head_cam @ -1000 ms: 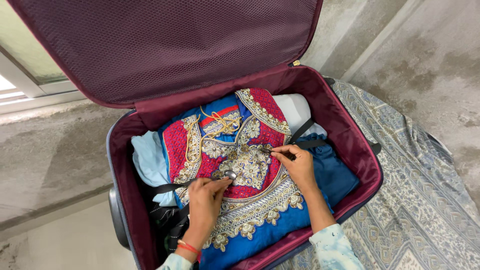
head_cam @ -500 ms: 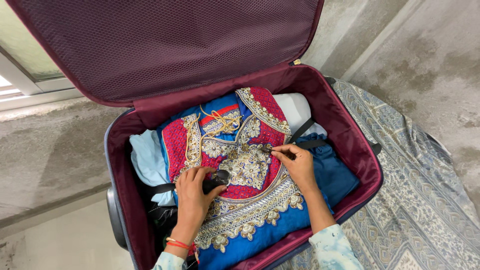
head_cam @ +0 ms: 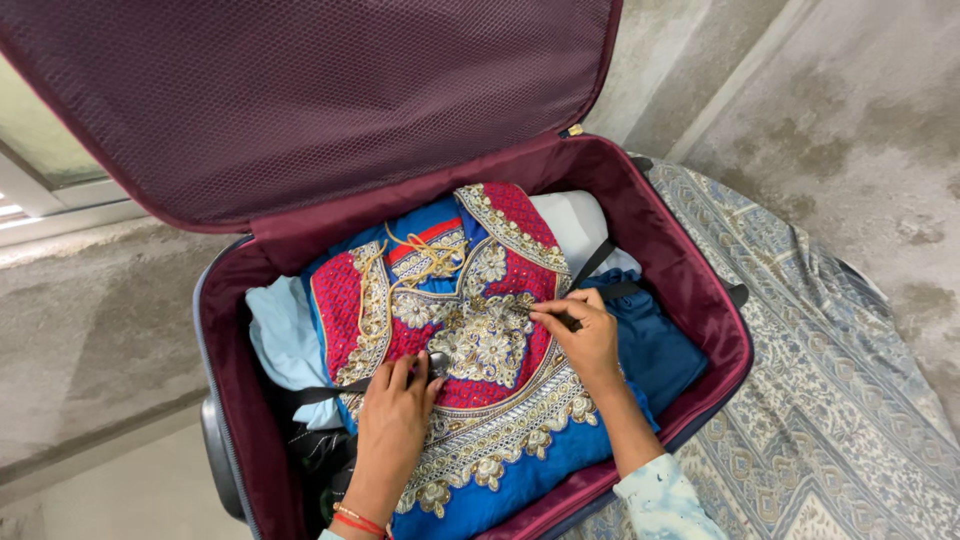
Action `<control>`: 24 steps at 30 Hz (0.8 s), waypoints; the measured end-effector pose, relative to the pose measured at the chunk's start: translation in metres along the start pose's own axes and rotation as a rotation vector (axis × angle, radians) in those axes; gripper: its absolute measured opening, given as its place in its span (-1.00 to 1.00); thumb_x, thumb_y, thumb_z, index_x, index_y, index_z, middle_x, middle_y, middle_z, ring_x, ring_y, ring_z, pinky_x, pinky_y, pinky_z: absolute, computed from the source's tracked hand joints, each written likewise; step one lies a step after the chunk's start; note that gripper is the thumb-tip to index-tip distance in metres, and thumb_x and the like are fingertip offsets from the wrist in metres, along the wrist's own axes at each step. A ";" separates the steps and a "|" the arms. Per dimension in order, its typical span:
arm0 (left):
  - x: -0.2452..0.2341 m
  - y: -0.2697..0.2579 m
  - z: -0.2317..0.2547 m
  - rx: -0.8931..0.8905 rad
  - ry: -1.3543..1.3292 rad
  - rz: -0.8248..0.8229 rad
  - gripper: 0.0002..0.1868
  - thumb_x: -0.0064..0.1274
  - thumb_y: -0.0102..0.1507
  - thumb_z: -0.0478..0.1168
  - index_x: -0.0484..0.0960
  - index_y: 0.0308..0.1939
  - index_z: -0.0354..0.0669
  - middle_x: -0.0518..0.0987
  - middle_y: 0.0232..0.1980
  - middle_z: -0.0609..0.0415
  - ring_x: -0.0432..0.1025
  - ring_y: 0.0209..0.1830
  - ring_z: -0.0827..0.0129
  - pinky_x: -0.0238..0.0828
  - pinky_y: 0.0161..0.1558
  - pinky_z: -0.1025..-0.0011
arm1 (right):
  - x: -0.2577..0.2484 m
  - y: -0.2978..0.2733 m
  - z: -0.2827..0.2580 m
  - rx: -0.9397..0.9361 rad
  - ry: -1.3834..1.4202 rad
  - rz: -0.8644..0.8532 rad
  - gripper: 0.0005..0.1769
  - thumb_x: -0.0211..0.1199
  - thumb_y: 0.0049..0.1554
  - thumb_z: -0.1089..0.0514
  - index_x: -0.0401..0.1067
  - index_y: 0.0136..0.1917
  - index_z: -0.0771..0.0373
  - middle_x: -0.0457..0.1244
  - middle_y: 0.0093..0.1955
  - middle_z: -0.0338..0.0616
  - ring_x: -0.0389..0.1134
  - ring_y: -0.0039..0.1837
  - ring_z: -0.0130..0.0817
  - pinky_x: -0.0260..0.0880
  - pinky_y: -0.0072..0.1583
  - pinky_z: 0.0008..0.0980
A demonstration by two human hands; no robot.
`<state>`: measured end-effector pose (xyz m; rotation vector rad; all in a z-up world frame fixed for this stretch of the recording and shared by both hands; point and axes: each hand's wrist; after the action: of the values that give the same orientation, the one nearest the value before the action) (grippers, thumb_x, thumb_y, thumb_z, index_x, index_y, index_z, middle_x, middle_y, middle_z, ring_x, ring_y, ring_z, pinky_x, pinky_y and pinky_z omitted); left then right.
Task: The person fastens the internal buckle straps of a suitcase over a blue and red embroidered garment and other folded clothes by snapping the buckle pieces together.
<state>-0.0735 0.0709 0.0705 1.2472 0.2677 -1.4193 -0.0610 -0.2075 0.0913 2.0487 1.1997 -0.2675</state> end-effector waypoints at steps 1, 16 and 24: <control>0.000 0.000 0.000 0.003 -0.010 -0.013 -0.52 0.12 0.24 -0.03 0.66 0.09 -0.34 0.56 0.00 -0.03 0.40 -0.01 0.13 0.37 0.02 0.24 | -0.002 -0.001 0.002 -0.054 0.025 0.031 -0.82 0.52 0.00 0.22 0.66 -0.08 0.23 0.27 -0.18 -0.29 0.27 -0.11 -0.53 0.28 -0.10 -0.54; -0.008 0.018 0.013 -0.136 -0.596 -0.195 -0.76 0.05 0.33 -0.18 0.62 -0.10 -0.32 0.57 -0.08 -0.01 0.52 -0.24 0.10 0.45 -0.19 0.24 | -0.005 0.001 0.000 -0.134 0.097 -0.253 -0.86 0.46 0.06 0.18 0.62 -0.09 0.23 0.45 -0.11 -0.21 0.41 0.02 -0.40 0.33 0.14 -0.40; 0.028 0.053 0.043 -0.234 -0.932 -0.247 -0.65 -0.02 0.36 -0.15 0.55 0.15 -0.26 0.66 -0.16 0.00 0.59 -0.29 0.29 0.49 -0.19 0.38 | -0.003 -0.002 -0.011 0.077 0.373 -0.238 -0.86 0.39 0.10 0.29 0.58 -0.03 0.33 0.46 -0.07 -0.21 0.44 -0.02 -0.55 0.46 0.04 -0.50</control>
<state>-0.0454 0.0064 0.0915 0.2824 -0.0632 -1.9610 -0.0664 -0.2013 0.0998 2.0795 1.6883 -0.0423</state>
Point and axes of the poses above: each hand's wrist, its own y-axis towards the middle knuckle, its own x-axis out of the palm, z = x × y
